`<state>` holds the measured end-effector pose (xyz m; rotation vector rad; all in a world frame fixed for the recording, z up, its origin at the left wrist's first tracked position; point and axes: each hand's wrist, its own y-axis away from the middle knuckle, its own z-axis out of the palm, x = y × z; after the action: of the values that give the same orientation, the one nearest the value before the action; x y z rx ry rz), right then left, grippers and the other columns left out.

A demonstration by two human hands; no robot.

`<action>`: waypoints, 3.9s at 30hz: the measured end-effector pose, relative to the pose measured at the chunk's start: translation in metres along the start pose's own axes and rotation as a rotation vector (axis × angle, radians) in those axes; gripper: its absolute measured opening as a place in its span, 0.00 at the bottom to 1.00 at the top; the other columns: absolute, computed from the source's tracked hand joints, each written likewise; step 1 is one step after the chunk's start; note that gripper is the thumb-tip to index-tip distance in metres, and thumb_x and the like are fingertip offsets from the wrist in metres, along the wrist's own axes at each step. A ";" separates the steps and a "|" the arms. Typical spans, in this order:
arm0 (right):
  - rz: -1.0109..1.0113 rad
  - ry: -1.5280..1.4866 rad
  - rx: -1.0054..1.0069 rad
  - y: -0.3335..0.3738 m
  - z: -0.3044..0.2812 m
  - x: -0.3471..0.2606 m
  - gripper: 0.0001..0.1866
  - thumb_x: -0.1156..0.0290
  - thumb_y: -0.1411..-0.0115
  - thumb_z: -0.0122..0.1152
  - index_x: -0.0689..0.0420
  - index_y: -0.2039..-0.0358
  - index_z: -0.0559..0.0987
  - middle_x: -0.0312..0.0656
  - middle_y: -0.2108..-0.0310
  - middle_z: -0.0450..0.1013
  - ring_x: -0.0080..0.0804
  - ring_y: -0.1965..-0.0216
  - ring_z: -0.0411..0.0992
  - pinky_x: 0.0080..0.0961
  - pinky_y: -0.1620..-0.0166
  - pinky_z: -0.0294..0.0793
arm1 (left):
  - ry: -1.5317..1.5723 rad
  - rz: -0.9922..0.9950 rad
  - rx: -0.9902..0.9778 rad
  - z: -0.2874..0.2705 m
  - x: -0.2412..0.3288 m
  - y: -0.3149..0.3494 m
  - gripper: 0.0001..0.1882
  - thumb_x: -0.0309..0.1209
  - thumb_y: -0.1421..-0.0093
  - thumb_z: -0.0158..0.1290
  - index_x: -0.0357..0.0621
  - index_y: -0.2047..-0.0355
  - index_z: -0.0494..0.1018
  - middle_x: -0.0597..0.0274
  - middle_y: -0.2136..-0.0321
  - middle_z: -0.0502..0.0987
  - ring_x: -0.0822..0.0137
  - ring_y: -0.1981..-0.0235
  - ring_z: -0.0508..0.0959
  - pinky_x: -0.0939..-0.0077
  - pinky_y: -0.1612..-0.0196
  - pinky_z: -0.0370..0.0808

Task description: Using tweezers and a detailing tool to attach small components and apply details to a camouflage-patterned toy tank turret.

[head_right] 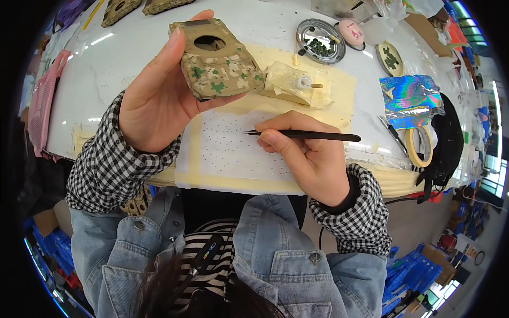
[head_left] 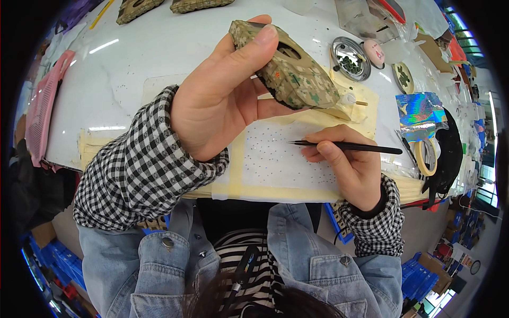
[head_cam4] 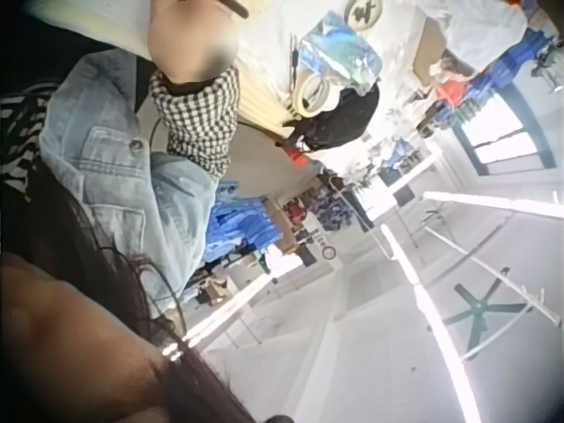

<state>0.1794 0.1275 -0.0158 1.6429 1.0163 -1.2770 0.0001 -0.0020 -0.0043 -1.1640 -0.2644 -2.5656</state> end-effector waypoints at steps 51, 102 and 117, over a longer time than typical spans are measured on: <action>0.035 -0.002 0.007 0.000 0.000 -0.001 0.09 0.74 0.40 0.52 0.67 0.63 0.74 0.41 0.71 0.73 0.22 0.69 0.72 0.16 0.63 0.73 | 0.261 -0.019 -0.062 -0.002 0.006 0.001 0.20 0.42 0.37 0.44 0.48 0.50 0.57 0.64 0.58 0.70 0.71 0.57 0.73 0.68 0.53 0.75; -0.793 0.737 -0.255 0.002 0.000 -0.003 0.16 0.68 0.52 0.64 0.64 0.65 0.74 0.45 0.70 0.72 0.35 0.72 0.74 0.26 0.70 0.76 | 0.228 -0.014 -0.046 -0.002 0.007 0.002 0.20 0.42 0.38 0.45 0.49 0.50 0.57 0.65 0.60 0.70 0.71 0.58 0.74 0.72 0.56 0.76; -0.786 0.744 -0.255 0.002 0.002 -0.003 0.16 0.69 0.52 0.64 0.64 0.65 0.74 0.46 0.70 0.73 0.35 0.71 0.74 0.26 0.69 0.76 | 0.228 0.006 -0.055 -0.001 0.006 0.001 0.19 0.42 0.38 0.45 0.47 0.52 0.58 0.64 0.61 0.71 0.70 0.59 0.75 0.71 0.57 0.77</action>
<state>0.1796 0.1246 -0.0132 1.5816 2.3403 -0.8944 -0.0038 -0.0046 -0.0006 -0.8767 -0.1376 -2.6849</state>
